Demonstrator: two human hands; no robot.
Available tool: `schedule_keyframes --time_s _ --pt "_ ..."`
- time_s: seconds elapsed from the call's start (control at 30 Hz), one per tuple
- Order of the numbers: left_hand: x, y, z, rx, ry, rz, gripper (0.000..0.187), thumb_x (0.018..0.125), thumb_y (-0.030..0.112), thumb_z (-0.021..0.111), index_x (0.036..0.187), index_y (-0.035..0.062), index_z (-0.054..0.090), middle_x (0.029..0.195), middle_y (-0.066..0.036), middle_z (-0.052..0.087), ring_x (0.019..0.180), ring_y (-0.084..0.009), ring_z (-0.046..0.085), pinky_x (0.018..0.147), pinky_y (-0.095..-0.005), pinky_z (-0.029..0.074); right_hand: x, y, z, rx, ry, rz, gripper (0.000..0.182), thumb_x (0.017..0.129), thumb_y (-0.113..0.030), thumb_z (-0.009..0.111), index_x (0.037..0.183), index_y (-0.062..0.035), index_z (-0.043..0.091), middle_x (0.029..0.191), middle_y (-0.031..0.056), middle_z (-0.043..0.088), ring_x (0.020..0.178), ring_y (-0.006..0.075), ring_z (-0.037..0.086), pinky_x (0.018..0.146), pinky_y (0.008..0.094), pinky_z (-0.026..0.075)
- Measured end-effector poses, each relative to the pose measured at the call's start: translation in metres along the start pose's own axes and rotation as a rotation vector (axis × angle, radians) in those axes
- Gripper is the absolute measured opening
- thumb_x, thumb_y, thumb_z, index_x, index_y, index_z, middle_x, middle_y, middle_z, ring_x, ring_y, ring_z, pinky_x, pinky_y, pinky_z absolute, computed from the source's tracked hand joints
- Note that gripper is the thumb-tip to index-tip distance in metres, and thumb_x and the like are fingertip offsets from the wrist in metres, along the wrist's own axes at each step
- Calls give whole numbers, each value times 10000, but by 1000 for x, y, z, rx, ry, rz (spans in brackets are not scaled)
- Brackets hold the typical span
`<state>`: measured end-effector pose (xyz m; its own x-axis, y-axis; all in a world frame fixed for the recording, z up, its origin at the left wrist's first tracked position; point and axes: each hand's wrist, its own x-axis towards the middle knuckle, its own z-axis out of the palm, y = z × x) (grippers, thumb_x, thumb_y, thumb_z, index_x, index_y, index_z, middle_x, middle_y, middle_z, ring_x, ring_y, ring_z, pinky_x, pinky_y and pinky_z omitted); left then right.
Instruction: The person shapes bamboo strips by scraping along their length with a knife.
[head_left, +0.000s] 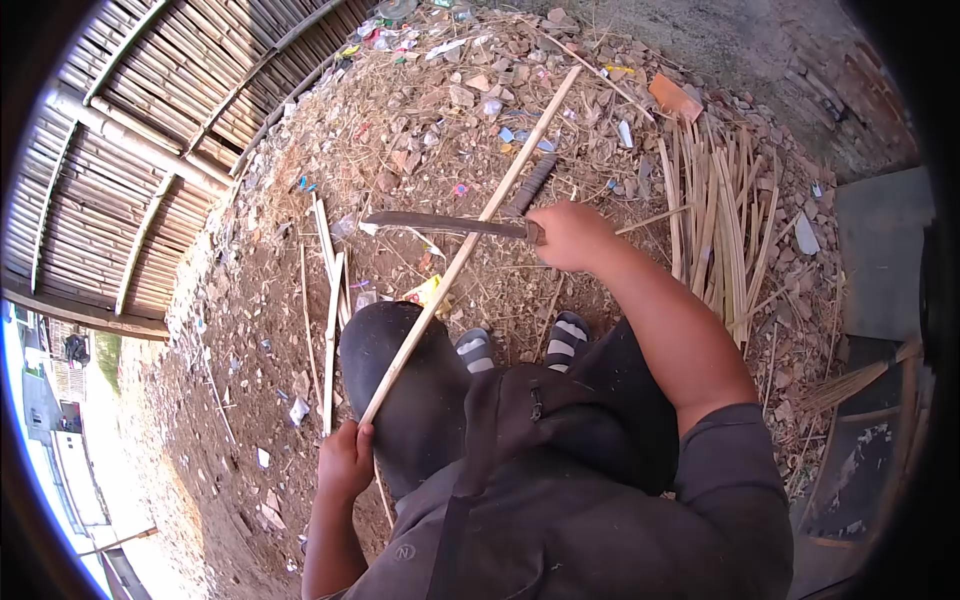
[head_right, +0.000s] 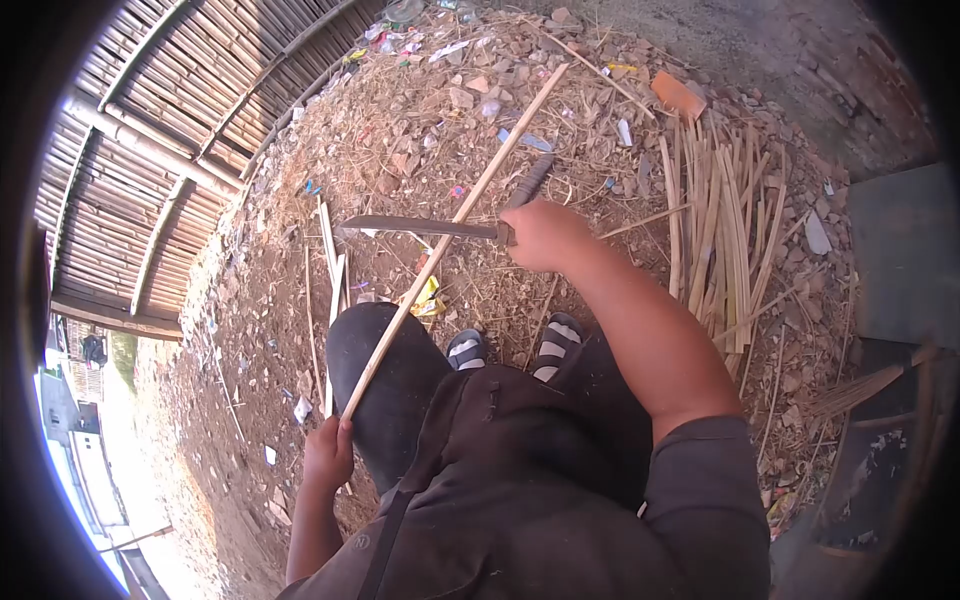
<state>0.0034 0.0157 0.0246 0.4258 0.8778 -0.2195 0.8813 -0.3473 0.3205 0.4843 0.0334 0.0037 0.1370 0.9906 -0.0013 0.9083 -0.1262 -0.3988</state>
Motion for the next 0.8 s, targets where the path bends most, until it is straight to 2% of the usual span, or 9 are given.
schedule_keyframes --time_s 0.13,0.23,0.33,0.43,0.53,0.63,0.67,0.77,0.8 --pt "-1 2 1 -16 27 50 420 1054 375 492 826 23 512 672 -265 593 674 -506 602 601 -580 447 -15 -28 -6 -56 -43 -106 262 748 -209 712 992 -136 653 793 162 678 796 391 691 704 527 545" --pt "1 1 12 -35 79 90 408 1051 360 503 820 24 512 661 -256 592 659 -503 601 595 -582 445 -19 -34 -14 -152 -95 -183 232 757 -192 703 961 -92 657 852 163 705 866 378 700 733 516 553" --pt "3 2 16 3 82 57 403 1049 358 505 831 19 516 675 -254 600 662 -497 605 589 -576 445 5 14 -9 187 -118 112 241 762 -197 696 977 -93 665 850 170 703 860 385 698 729 520 552" --pt "2 6 4 16 67 55 399 1050 353 502 835 17 515 675 -261 597 662 -500 602 590 -579 445 2 15 0 -7 -23 45 263 767 -207 690 1002 -91 669 851 180 700 862 390 698 730 525 552" --pt "0 3 3 -28 49 75 395 1050 349 500 835 17 514 681 -266 599 666 -503 600 592 -582 444 -3 -5 -2 -45 -10 -40 253 773 -214 688 990 -86 660 852 171 702 863 390 698 738 526 553" --pt "1 9 1 -47 22 73 390 1048 343 499 835 17 511 689 -273 599 679 -508 599 609 -589 445 -16 -32 2 -80 19 -238 195 759 -202 697 911 -100 630 796 135 677 789 369 696 705 524 537" --pt "2 8 2 -43 18 71 387 1047 341 500 837 16 515 691 -274 599 685 -510 600 614 -591 445 -21 -43 -4 -199 -82 -225 170 771 -199 695 892 -109 616 775 127 670 784 360 699 689 527 533" --pt "-3 6 4 -29 10 37 378 1045 334 501 845 14 526 696 -279 599 698 -514 601 625 -594 445 -9 -2 3 -22 -27 -84 172 789 -209 707 912 -115 631 773 123 678 780 356 700 672 518 532" --pt "-1 9 4 -24 16 26 375 1044 331 501 847 13 530 697 -280 599 701 -515 601 629 -594 445 -4 7 -10 180 -13 128 246 778 -201 697 1013 -129 678 868 122 713 856 371 705 751 507 559"
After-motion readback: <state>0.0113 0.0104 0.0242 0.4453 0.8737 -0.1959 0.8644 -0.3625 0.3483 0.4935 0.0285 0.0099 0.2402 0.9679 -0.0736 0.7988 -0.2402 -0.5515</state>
